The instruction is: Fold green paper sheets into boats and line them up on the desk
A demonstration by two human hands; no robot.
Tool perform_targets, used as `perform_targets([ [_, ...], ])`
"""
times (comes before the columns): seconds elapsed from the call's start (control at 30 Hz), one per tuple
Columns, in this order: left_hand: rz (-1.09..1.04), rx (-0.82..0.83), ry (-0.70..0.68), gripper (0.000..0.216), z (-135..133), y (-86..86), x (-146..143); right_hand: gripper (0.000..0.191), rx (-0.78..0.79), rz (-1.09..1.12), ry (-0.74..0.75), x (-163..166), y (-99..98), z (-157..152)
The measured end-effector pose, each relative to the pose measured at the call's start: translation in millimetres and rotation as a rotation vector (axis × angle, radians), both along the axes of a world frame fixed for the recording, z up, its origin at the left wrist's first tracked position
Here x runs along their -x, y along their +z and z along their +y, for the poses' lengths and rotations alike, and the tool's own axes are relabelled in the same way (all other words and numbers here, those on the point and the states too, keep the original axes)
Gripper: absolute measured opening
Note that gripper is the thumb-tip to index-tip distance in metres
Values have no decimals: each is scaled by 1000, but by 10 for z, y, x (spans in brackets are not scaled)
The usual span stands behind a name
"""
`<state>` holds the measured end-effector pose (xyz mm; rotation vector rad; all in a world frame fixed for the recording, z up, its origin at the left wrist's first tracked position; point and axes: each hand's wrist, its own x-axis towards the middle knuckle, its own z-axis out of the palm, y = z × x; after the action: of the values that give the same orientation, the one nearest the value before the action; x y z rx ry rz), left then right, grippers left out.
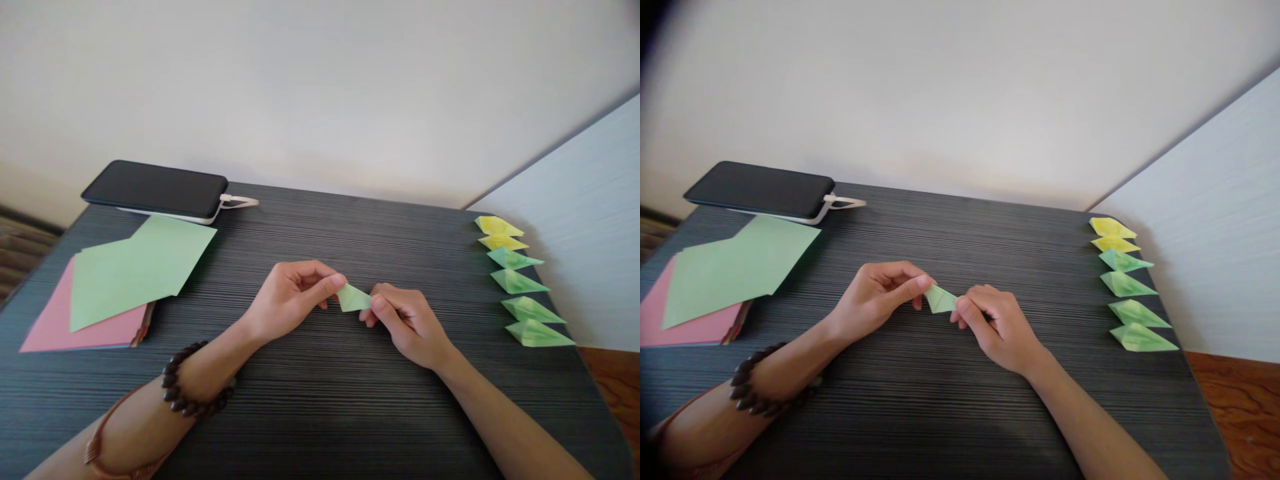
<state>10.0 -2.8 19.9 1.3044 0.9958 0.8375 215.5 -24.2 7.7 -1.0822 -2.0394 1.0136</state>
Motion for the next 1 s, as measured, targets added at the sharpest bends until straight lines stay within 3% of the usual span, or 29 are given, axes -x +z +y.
perform_targets([
  [0.2,9,28,11,20,-1,-12,-2,35,89,61,-25,10,4,10],
  [0.33,47,22,-73,20,-17,-27,-24,35,110,83,-88,37,-12,6],
  [0.47,187,-16,-180,21,-12,-24,-2,34,45,51,-83,55,-36,-12],
  [0.6,170,29,-254,21,6,6,43,32,-28,16,-24,65,-31,-26],
  [0.87,118,36,-254,22,14,6,46,29,12,26,-17,53,-24,-7],
  [1.0,181,-44,-244,32,4,0,23,33,71,36,-24,32,-30,-15],
])
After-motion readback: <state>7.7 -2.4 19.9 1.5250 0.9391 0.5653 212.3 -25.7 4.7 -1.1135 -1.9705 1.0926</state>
